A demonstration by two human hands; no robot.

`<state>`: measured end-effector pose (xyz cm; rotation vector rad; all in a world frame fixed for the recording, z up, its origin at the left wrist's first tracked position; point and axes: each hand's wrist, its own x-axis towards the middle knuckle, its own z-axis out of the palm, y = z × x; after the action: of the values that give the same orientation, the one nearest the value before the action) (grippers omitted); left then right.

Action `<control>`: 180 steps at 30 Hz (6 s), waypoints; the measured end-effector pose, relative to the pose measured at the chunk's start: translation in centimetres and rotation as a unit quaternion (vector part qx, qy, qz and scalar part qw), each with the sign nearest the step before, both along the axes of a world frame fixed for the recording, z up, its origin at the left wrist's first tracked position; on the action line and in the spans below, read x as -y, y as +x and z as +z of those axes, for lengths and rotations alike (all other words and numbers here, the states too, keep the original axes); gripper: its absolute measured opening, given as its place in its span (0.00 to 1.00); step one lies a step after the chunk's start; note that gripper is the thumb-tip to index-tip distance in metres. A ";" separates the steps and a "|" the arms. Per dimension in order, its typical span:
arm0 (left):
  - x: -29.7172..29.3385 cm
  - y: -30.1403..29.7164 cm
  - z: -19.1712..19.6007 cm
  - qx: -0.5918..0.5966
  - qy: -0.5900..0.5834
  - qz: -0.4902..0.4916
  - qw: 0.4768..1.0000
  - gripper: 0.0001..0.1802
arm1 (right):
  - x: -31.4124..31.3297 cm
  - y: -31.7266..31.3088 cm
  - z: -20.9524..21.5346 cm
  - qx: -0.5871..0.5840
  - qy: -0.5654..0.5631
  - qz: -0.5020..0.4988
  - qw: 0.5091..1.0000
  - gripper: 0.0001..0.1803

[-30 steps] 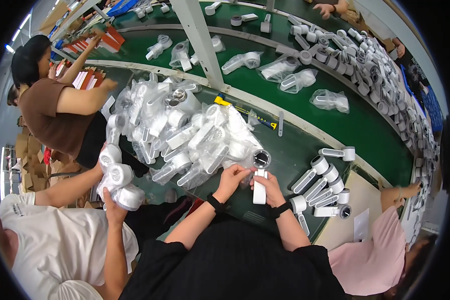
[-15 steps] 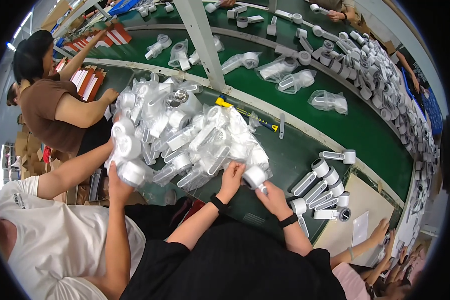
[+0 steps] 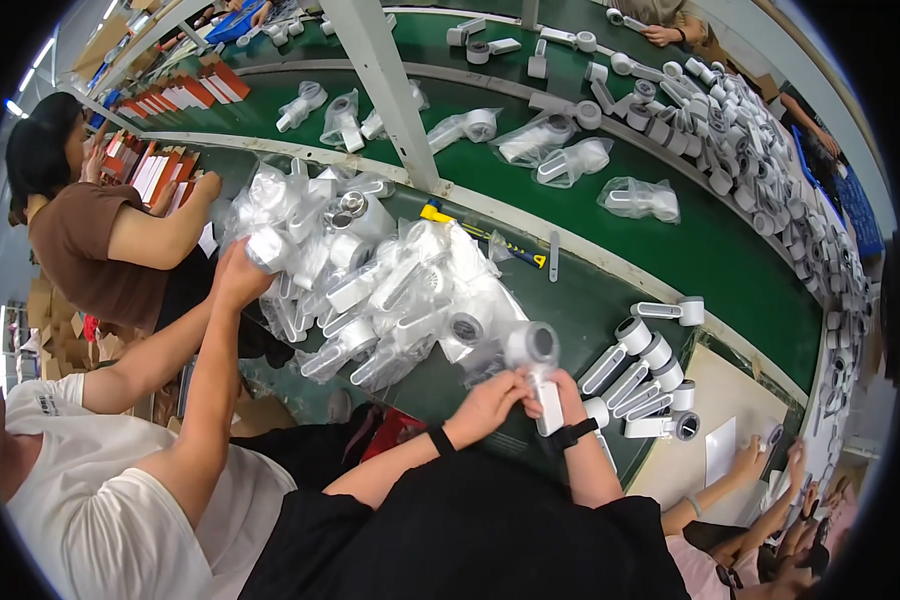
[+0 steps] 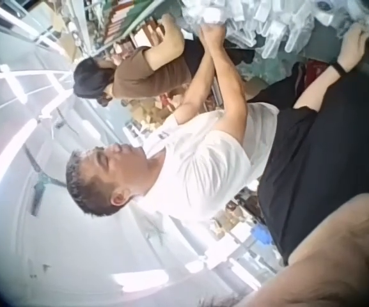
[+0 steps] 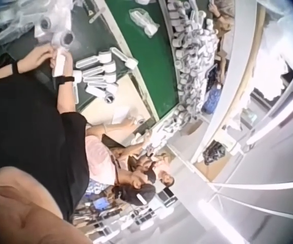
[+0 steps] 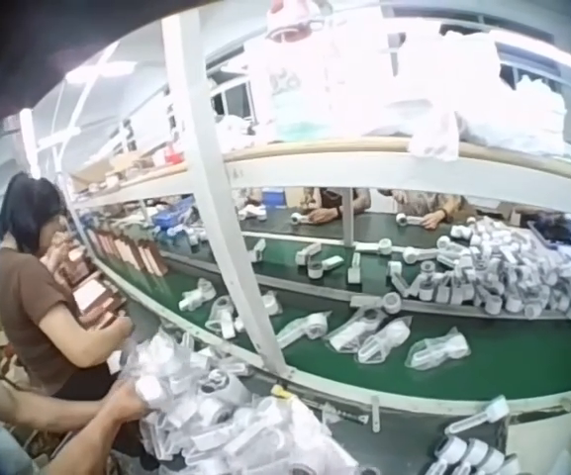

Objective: The person packages handheld fans by hand, picking up a fan, sliding it into a plastic bag, and placing the bagged fan onto the conveyor belt. This process is repeated for several fans, occasionally moving aside plastic bags to reach more fans.

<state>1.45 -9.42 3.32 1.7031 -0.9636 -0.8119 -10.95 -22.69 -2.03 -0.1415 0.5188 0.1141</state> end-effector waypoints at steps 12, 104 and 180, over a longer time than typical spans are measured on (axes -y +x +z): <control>7.3 -1.5 0.2 0.106 -0.134 -0.114 0.979 0.04 | 4.6 -0.9 3.8 -0.155 -0.553 0.091 0.814 0.33; -16.2 22.2 7.9 -0.235 0.011 0.474 0.849 0.13 | -9.1 29.4 4.0 0.019 -0.940 0.247 0.234 0.17; 4.5 10.1 -3.2 0.253 0.153 -0.042 0.954 0.32 | 1.1 4.4 6.4 -0.297 -0.856 0.199 0.373 0.29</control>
<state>11.50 -13.92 0.09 2.2158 -1.3120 -0.6070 -6.57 -23.78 4.40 -2.4559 1.1553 0.0397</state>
